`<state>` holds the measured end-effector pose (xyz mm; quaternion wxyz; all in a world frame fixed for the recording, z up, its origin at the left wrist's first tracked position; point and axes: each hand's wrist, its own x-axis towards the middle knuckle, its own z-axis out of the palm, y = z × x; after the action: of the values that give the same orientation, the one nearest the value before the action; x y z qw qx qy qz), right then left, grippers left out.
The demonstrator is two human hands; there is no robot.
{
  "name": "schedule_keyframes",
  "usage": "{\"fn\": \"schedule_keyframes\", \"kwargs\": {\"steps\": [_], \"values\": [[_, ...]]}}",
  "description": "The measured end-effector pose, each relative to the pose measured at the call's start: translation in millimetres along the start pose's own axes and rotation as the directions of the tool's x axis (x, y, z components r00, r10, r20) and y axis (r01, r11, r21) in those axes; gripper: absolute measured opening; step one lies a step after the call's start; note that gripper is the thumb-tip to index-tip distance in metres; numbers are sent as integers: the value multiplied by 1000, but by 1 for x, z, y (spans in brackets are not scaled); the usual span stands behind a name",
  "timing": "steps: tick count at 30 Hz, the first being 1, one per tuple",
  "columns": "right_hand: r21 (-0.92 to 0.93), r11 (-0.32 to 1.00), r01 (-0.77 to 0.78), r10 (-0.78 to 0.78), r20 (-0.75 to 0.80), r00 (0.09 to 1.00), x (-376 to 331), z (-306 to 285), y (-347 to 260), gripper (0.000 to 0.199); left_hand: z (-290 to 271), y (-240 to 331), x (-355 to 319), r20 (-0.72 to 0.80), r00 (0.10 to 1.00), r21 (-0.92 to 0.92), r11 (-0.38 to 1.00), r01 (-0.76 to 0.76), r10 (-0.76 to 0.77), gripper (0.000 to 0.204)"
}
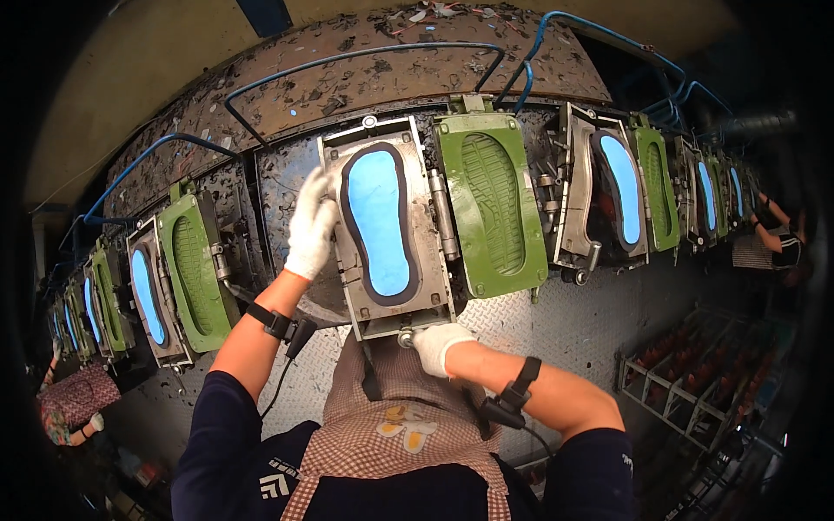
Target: The recorder places blue shoe components into a series of molds on a circular assembly line machine and manually secures them.
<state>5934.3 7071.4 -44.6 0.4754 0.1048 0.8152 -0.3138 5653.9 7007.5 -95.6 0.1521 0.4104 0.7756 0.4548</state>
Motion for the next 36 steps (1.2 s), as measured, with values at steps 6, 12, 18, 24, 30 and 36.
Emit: {"fn": "schedule_keyframes", "kwargs": {"steps": [6, 12, 18, 24, 30, 36], "values": [[-124, 973, 194, -230, -585, 778, -19, 36, 8, 14, 26, -106, -39, 161, 523, -790, 208, 576, -837, 79], [-276, 831, 482, -555, -455, 697, -7, 16, 33, 14, -15, -136, -147, 122, 415, -331, 357, 873, -902, 54], [0, 921, 390, -279, -698, 659, -66, 14, 75, 37, 54, -93, -82, -50, 951, 524, 802, 286, -306, 50], [456, 863, 218, 290, -800, 525, -135, -17, 200, 32, 13, -141, -95, 311, 728, 753, 626, 204, -611, 48], [96, 975, -200, 141, -964, 226, -113, -71, 358, 28, -17, -59, -103, -369, 793, 346, 721, 601, -484, 54], [-125, 891, -436, 50, -928, 368, -64, -148, 443, 13, 165, 179, -84, -121, 993, 209, 978, 14, 12, 40]]}}
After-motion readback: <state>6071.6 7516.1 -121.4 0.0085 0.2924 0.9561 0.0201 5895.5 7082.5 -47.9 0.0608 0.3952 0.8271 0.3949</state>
